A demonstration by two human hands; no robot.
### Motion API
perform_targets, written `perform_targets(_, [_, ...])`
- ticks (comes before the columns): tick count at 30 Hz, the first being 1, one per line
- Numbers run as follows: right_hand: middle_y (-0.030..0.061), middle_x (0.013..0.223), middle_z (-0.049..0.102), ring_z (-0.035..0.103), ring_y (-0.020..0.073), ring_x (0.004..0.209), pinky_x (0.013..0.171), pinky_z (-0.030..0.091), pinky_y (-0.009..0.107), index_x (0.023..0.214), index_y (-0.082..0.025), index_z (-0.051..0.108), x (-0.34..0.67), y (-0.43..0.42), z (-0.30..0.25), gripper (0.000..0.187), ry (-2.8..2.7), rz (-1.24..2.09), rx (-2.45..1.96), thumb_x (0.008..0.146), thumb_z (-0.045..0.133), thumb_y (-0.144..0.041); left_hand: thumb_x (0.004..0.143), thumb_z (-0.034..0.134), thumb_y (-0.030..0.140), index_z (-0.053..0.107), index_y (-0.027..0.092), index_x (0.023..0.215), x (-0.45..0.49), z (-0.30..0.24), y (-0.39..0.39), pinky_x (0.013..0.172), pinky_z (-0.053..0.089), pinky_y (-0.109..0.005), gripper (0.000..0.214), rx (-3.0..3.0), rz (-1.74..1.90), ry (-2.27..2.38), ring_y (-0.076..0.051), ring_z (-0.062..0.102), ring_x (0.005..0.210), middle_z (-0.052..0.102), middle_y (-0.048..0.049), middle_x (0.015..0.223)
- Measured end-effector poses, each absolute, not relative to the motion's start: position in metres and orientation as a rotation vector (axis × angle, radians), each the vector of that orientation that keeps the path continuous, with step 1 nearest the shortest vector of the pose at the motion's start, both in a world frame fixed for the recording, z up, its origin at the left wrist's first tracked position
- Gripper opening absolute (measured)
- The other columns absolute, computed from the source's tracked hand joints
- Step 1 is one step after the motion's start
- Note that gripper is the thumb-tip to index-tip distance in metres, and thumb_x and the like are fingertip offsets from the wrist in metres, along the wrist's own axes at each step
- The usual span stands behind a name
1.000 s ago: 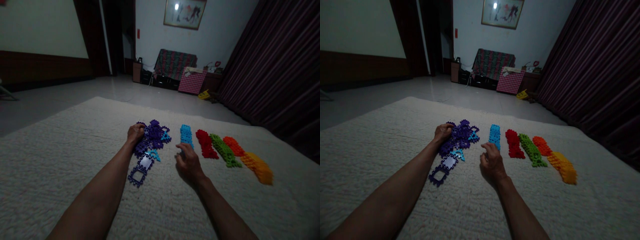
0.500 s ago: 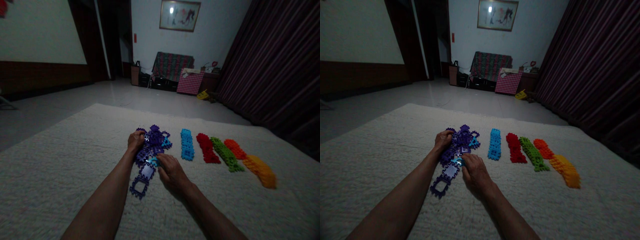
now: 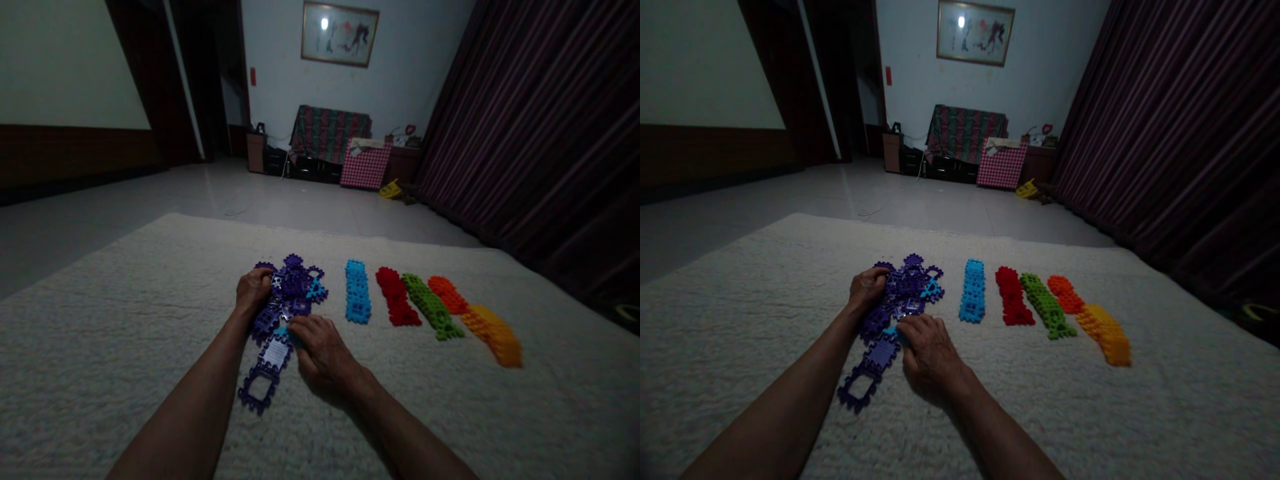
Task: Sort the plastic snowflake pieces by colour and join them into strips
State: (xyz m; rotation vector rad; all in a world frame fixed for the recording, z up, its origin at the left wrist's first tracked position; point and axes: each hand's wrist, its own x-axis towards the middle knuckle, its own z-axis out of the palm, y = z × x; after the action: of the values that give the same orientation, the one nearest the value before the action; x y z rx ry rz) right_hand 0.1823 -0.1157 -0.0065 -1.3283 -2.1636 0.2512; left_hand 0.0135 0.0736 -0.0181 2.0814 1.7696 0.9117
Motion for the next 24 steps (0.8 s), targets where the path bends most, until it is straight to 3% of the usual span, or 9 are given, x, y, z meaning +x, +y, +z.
perform_targets(4, [0.0052, 0.146, 0.050, 0.042, 0.0250, 0.130, 0.108, 0.034, 0.047, 0.133, -0.027, 0.049, 0.181, -0.119, -0.004, 0.055, -2.182, 0.261, -1.365, 0.081, 0.053, -0.008, 0.084, 0.045, 0.024, 0.076, 0.026, 0.107, 0.013, -0.019, 0.074, 0.095, 0.051, -0.024, 0.038, 2.095, 0.909, 1.766, -0.017, 0.069, 0.103, 0.075, 0.0006, 0.112])
perform_targets(11, [0.0068, 0.123, 0.061, 0.050, 0.0230, 0.115, 0.101, 0.040, 0.042, 0.118, -0.023, 0.056, 0.182, -0.120, 0.001, 0.042, -2.170, 0.290, -1.331, 0.079, 0.055, -0.007, 0.084, 0.047, 0.025, 0.076, 0.029, 0.106, 0.012, -0.024, 0.077, 0.094, 0.051, -0.024, 0.037, 2.086, 0.922, 1.784, -0.017, 0.069, 0.103, 0.075, 0.0018, 0.111])
perform_targets(16, [0.0085, 0.116, 0.060, 0.053, 0.0225, 0.109, 0.099, 0.044, 0.040, 0.116, -0.020, 0.057, 0.187, -0.118, -0.006, 0.048, -2.027, 0.318, -1.270, 0.071, 0.055, -0.004, 0.083, 0.047, 0.025, 0.076, 0.027, 0.106, 0.012, -0.024, 0.076, 0.092, 0.052, -0.024, 0.038, 2.086, 0.941, 1.773, -0.018, 0.070, 0.099, 0.076, 0.0017, 0.109])
perform_targets(24, [0.0111, 0.118, 0.058, 0.053, 0.0229, 0.113, 0.100, 0.047, 0.040, 0.122, -0.019, 0.055, 0.202, -0.110, -0.013, 0.057, -1.847, 0.170, -1.255, 0.069, 0.049, 0.001, 0.083, 0.048, 0.025, 0.076, 0.027, 0.105, 0.012, -0.024, 0.076, 0.090, 0.053, -0.026, 0.036, 2.059, 0.938, 1.782, -0.019, 0.070, 0.098, 0.076, 0.0018, 0.107])
